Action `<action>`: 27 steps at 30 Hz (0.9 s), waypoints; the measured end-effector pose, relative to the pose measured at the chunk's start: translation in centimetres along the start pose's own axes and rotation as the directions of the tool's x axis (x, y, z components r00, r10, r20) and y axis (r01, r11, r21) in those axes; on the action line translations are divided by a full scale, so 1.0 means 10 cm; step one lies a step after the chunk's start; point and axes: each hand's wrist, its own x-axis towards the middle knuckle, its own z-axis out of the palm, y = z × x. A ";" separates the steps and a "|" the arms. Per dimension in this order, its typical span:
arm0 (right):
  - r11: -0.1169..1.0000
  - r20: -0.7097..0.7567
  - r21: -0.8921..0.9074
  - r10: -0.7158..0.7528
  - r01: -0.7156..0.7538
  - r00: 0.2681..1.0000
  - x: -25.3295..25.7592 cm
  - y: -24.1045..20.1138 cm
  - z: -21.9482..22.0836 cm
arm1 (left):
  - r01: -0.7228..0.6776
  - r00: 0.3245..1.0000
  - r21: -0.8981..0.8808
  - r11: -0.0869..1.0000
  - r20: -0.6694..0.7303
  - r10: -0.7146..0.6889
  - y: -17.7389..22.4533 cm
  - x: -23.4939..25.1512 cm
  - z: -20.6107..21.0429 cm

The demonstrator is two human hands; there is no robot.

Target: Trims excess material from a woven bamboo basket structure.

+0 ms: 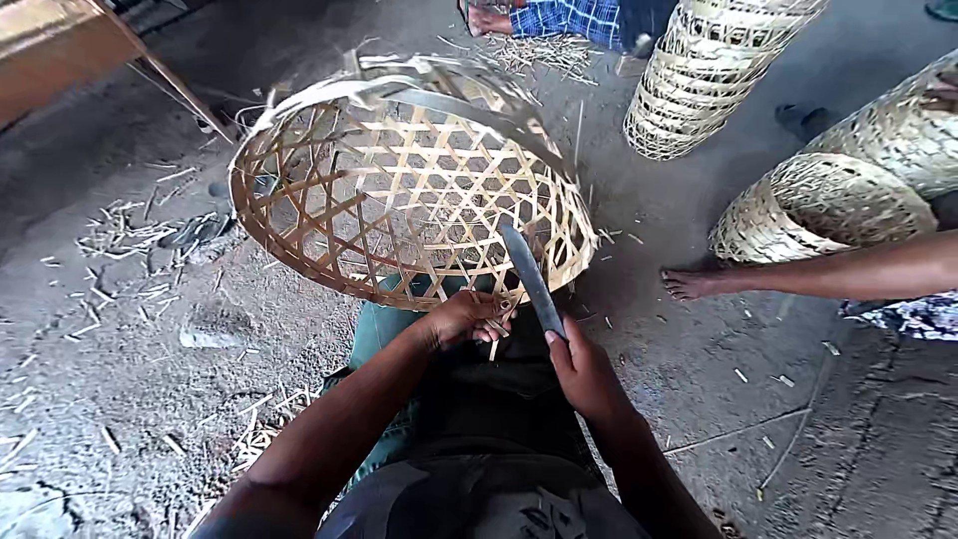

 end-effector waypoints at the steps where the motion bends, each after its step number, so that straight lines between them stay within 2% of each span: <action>1: 1.000 0.020 -0.013 0.009 -0.008 1.000 0.01 0.02 0.06 | -0.003 1.000 -0.001 1.000 -0.002 0.003 0.00 0.00 0.00; 8: 0.999 0.054 -0.051 0.015 -0.012 0.998 0.12 -0.05 0.22 | -0.022 1.000 0.005 1.000 0.000 0.022 -0.04 0.01 -0.03; 14: 0.985 0.056 -0.170 0.038 -0.028 0.998 0.28 -0.27 0.25 | -0.031 0.999 0.037 0.999 -0.025 0.031 -0.04 0.01 -0.03; 18: 0.972 0.188 -0.206 0.153 -0.113 0.970 0.47 -0.36 0.24 | -0.076 0.996 0.196 0.978 0.058 0.066 -0.08 0.01 -0.04; 20: 0.980 0.211 -0.165 0.144 -0.110 0.967 0.52 -0.33 0.26 | -0.107 0.992 0.185 0.977 0.081 0.094 -0.10 0.00 -0.04; 24: 0.996 0.135 -0.075 0.051 -0.041 0.990 0.49 -0.25 0.26 | -0.247 0.968 0.111 0.963 0.082 0.238 -0.09 -0.13 -0.05; 27: 0.996 0.009 -0.065 0.060 -0.059 0.998 0.45 -0.25 0.11 | -0.281 0.949 0.282 0.917 -0.059 0.309 0.08 -0.29 -0.02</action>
